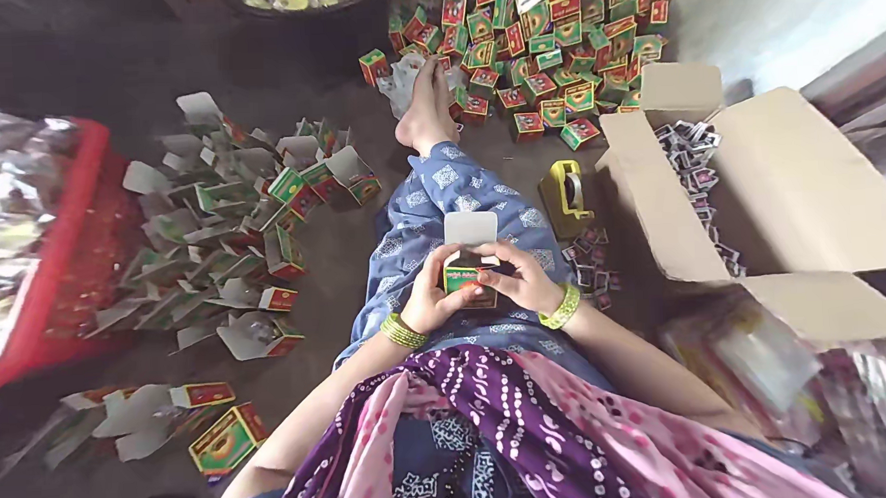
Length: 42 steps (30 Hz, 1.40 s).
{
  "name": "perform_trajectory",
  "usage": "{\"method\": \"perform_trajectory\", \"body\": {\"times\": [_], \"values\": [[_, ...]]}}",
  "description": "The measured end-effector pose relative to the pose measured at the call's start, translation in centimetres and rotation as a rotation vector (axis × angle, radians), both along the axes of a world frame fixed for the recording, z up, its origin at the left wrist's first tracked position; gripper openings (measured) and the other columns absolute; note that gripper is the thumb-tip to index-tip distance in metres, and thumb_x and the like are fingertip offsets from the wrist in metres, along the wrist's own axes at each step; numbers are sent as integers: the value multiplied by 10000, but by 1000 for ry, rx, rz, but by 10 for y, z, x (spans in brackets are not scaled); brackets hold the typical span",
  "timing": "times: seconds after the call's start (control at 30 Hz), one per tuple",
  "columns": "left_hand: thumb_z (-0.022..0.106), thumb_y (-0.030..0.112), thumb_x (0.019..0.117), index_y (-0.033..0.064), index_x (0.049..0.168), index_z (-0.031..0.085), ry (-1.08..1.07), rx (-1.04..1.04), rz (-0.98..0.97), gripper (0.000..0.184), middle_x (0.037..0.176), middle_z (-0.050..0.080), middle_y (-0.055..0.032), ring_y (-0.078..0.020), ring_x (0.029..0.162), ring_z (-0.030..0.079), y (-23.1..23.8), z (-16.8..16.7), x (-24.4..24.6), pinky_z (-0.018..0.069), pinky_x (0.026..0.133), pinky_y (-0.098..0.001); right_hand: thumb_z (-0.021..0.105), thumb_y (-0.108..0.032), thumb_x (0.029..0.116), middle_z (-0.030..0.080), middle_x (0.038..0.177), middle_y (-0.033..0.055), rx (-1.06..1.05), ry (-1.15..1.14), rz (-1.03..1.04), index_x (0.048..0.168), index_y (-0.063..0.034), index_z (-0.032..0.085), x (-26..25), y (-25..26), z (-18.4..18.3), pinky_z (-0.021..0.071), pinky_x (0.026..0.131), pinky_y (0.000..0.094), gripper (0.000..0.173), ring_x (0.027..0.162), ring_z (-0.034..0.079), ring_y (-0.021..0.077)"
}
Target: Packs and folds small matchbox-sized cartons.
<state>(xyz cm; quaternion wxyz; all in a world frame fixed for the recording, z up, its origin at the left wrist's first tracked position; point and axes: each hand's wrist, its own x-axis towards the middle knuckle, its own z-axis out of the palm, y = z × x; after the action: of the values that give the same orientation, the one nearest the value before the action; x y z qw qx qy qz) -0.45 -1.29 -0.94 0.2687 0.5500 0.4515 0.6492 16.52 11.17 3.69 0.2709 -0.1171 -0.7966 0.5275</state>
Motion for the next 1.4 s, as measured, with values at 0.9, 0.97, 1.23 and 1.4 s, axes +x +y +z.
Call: {"method": "perform_trajectory", "body": {"times": [0.9, 0.97, 1.23, 1.4], "values": [[902, 137, 754, 8, 1291, 446, -145, -89, -206, 716, 1193, 670, -115, -201, 1067, 697, 2, 0, 2, 604, 943, -412, 763, -106, 920, 775, 1043, 63, 190, -45, 79, 1026, -37, 799, 10, 7, 35, 618, 914, 303, 132, 1011, 729, 112], [902, 134, 756, 6, 1292, 450, -149, -90, -211, 712, 1194, 670, -117, -206, 1066, 698, 2, -1, 3, 606, 939, -416, 748, -99, 926, 771, 1036, 60, 198, -57, 68, 1019, -38, 797, 10, 6, 36, 619, 900, 297, 121, 997, 726, 106], [912, 173, 755, 7, 1295, 454, -146, -95, -204, 727, 1201, 669, -128, -214, 1072, 696, 2, -2, 2, 603, 945, -422, 735, -99, 925, 771, 1005, 47, 278, -46, -21, 988, -47, 798, 9, -3, 32, 619, 884, 283, 103, 975, 725, 92], [901, 171, 766, 17, 1287, 453, -153, -100, -194, 704, 1199, 672, -136, -231, 1069, 700, 3, -5, 1, 602, 940, -437, 586, -158, 979, 695, 1126, 79, 304, -136, 94, 1091, -93, 796, 16, 1, 35, 558, 929, 311, 247, 1075, 643, 133]]}}
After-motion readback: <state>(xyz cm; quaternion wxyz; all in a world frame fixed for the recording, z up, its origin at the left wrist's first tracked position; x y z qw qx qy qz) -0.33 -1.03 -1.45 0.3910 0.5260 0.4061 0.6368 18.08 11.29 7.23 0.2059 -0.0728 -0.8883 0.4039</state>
